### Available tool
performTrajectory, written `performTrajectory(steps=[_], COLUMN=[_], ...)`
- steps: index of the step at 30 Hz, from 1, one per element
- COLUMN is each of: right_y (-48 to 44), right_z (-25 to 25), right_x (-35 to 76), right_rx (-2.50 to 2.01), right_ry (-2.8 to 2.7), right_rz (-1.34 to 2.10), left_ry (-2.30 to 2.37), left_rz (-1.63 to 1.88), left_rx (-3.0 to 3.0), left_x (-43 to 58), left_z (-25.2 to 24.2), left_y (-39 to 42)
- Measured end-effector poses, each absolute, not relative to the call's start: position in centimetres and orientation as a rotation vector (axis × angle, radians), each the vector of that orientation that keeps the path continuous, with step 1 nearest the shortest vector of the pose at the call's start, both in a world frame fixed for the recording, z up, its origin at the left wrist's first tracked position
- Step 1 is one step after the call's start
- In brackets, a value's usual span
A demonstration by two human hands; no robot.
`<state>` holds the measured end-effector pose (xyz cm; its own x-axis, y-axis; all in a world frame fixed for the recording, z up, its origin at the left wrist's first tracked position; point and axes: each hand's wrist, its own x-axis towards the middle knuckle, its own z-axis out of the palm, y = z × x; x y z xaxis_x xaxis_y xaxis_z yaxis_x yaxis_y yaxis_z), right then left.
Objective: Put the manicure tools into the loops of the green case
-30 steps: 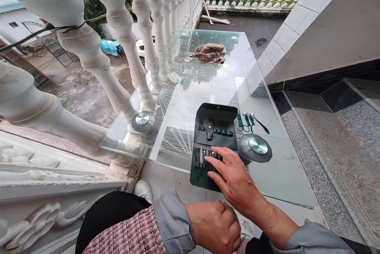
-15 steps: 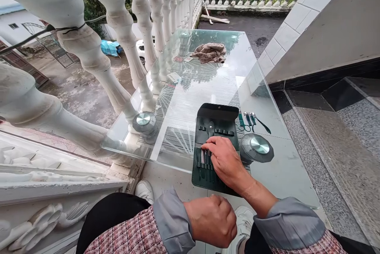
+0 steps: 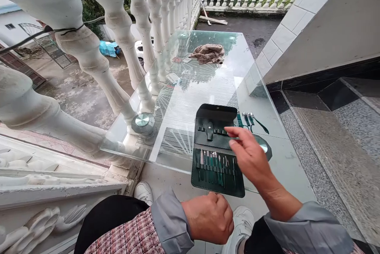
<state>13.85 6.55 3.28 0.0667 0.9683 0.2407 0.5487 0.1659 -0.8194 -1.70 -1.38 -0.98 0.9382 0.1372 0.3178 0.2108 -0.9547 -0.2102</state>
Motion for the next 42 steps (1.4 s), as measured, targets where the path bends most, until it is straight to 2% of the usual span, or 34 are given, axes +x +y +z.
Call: performTrajectory(steps=[6, 13, 22, 26, 32, 42], right_y=[5.2, 3.2, 2.7, 2.2, 1.9, 1.9], right_z=[4.0, 3.1, 2.4, 1.9, 0.9, 1.1], right_x=[17.5, 18.2, 17.7, 17.1, 16.4, 16.0], right_rx=[-1.51, -1.659, -1.628, -1.572, -1.286, -1.117], right_ry=[-1.093, -1.33, -1.418, -1.751, -2.159, -2.223], right_rz=[0.787, 0.913, 0.969, 0.708, 0.181, 0.092], left_ry=[-0.296, -0.261, -0.198, -0.483, -0.785, -0.739], left_rz=[-0.445, -0.387, -0.651, -0.721, -0.579, -0.517], left_rx=[-2.849, -2.862, -2.681, -2.558, -2.508, -2.537], left_x=[-1.6, -0.9, -1.1, -1.4, -0.9, -1.0], left_z=[-0.7, -1.3, 0.9, 0.4, -0.8, -0.9], left_y=[-1.4, -1.5, -0.6, -0.5, -0.8, -0.4])
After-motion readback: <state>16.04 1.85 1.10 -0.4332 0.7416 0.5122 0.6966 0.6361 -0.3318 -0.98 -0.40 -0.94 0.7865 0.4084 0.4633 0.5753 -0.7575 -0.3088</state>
